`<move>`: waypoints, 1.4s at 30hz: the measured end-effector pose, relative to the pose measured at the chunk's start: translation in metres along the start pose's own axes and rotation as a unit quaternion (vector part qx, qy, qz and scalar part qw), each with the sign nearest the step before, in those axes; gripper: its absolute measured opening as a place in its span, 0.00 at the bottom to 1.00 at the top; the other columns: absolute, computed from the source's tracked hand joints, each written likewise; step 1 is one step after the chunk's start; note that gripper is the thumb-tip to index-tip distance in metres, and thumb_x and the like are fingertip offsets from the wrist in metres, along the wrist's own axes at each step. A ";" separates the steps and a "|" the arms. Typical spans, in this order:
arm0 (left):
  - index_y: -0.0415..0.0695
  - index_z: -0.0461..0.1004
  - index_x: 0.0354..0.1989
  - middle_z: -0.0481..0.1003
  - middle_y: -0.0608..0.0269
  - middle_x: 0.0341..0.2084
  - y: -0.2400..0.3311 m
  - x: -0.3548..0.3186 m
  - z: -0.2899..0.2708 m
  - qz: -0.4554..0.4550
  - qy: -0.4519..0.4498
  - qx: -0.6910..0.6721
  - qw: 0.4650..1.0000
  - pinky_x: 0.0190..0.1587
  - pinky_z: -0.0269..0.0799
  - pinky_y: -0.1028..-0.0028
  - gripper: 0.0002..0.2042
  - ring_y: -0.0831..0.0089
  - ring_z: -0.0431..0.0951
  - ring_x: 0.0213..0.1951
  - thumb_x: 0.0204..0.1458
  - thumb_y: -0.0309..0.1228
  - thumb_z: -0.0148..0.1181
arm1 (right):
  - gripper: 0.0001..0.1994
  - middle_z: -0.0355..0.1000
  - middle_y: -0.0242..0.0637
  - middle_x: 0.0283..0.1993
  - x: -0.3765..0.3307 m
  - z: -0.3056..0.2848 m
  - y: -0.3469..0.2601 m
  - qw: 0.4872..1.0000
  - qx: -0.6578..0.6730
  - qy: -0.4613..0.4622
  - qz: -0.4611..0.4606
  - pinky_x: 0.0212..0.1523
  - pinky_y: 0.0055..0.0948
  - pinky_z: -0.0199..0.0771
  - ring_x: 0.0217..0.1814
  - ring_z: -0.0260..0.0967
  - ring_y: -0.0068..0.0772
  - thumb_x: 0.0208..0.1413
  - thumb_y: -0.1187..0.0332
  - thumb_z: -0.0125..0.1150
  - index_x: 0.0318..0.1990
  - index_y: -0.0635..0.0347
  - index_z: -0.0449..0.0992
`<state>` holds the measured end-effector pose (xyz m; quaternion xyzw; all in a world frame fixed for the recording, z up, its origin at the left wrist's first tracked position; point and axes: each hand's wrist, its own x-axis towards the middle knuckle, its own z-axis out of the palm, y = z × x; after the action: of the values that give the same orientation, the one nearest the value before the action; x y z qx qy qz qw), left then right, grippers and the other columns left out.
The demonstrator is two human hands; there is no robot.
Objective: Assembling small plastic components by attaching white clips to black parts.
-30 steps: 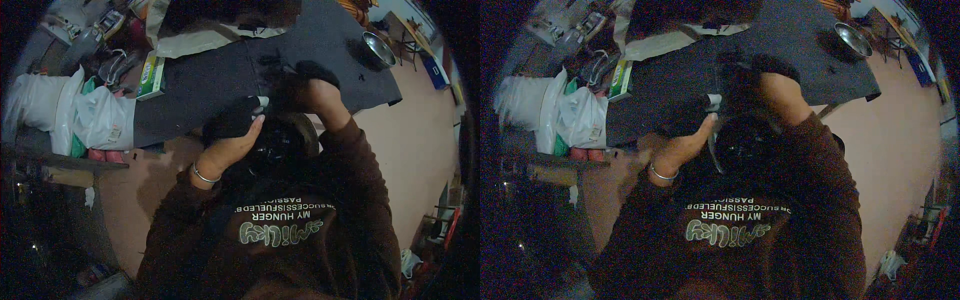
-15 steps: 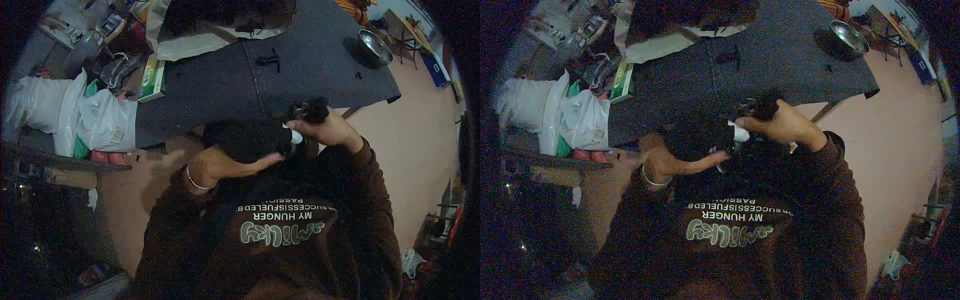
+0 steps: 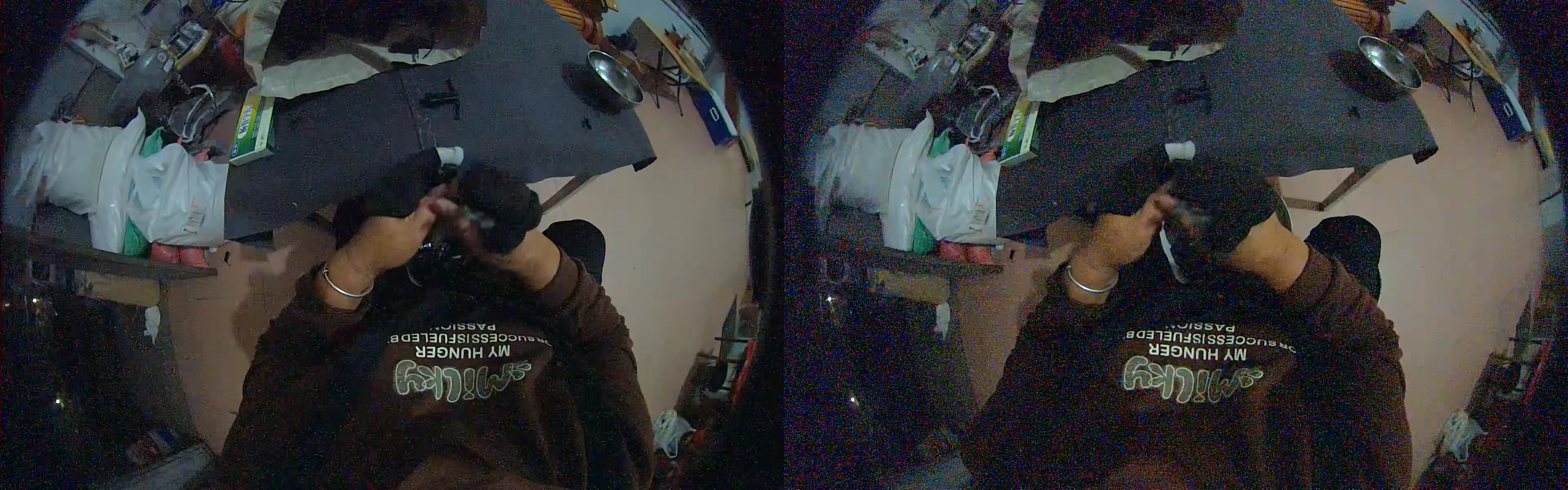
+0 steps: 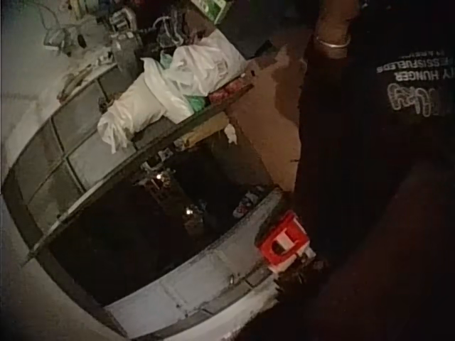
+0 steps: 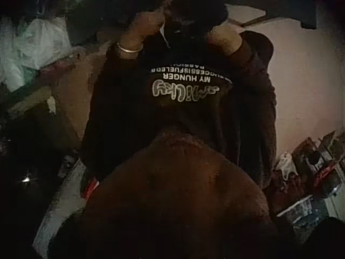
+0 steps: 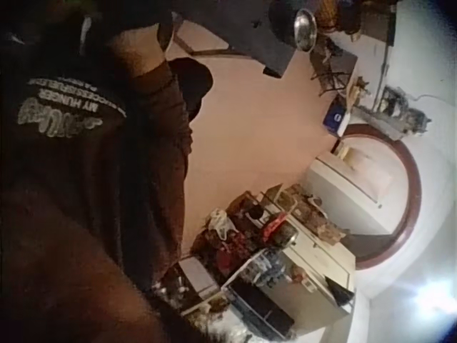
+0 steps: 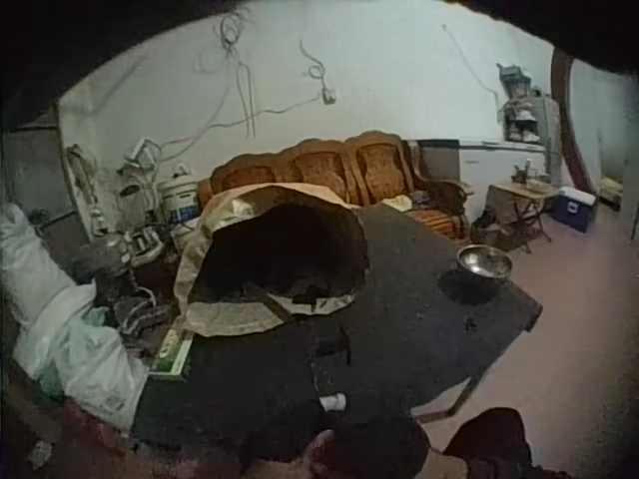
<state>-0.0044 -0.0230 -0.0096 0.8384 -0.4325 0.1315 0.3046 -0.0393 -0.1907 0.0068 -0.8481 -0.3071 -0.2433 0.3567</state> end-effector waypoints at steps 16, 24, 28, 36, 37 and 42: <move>0.36 0.69 0.32 0.70 0.54 0.27 0.018 0.011 -0.011 -0.001 0.117 -0.087 0.989 0.36 0.67 0.69 0.08 0.61 0.71 0.31 0.41 0.22 0.51 | 0.14 0.61 0.28 0.17 0.002 -0.010 0.002 0.963 0.160 -0.076 0.204 0.22 0.22 0.58 0.20 0.55 0.21 0.52 0.60 0.46 0.25 0.64 0.66; 0.32 0.68 0.34 0.69 0.50 0.30 0.025 0.012 -0.014 0.054 0.092 0.026 0.994 0.38 0.65 0.68 0.10 0.60 0.70 0.33 0.41 0.21 0.48 | 0.18 0.59 0.29 0.16 0.004 0.004 0.005 0.930 0.189 -0.105 0.298 0.20 0.24 0.57 0.19 0.54 0.20 0.55 0.59 0.38 0.23 0.63 0.65; 0.32 0.67 0.35 0.69 0.50 0.31 0.022 0.012 -0.013 0.067 0.099 0.075 0.990 0.38 0.65 0.68 0.11 0.61 0.71 0.33 0.41 0.22 0.49 | 0.17 0.59 0.27 0.16 0.002 0.008 0.003 0.920 0.256 -0.068 0.289 0.20 0.22 0.56 0.19 0.54 0.19 0.55 0.60 0.40 0.22 0.62 0.65; 0.35 0.68 0.36 0.71 0.55 0.29 -0.002 0.010 -0.016 -0.012 0.107 -0.121 0.987 0.34 0.66 0.72 0.11 0.67 0.72 0.29 0.45 0.28 0.51 | 0.07 0.68 0.33 0.25 -0.005 -0.005 0.016 0.954 0.182 -0.063 0.231 0.28 0.23 0.64 0.26 0.63 0.22 0.48 0.69 0.52 0.33 0.63 0.71; 0.35 0.68 0.36 0.71 0.55 0.29 -0.003 0.007 -0.013 -0.012 0.107 -0.121 0.987 0.34 0.66 0.72 0.11 0.67 0.72 0.29 0.45 0.28 0.51 | 0.08 0.69 0.35 0.28 -0.006 -0.007 0.017 0.963 0.165 -0.088 0.195 0.30 0.24 0.65 0.28 0.64 0.23 0.47 0.71 0.53 0.35 0.62 0.71; 0.36 0.69 0.34 0.72 0.58 0.28 -0.008 0.002 -0.002 0.020 0.117 0.006 0.993 0.35 0.66 0.72 0.10 0.66 0.72 0.29 0.46 0.30 0.49 | 0.07 0.70 0.36 0.28 -0.005 -0.010 0.015 0.961 0.145 -0.064 0.227 0.28 0.23 0.65 0.28 0.65 0.24 0.46 0.70 0.54 0.33 0.62 0.71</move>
<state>0.0034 -0.0196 -0.0103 0.8102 -0.4098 0.2377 0.3451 -0.0346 -0.2086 0.0033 -0.8486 -0.1609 -0.0541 0.5010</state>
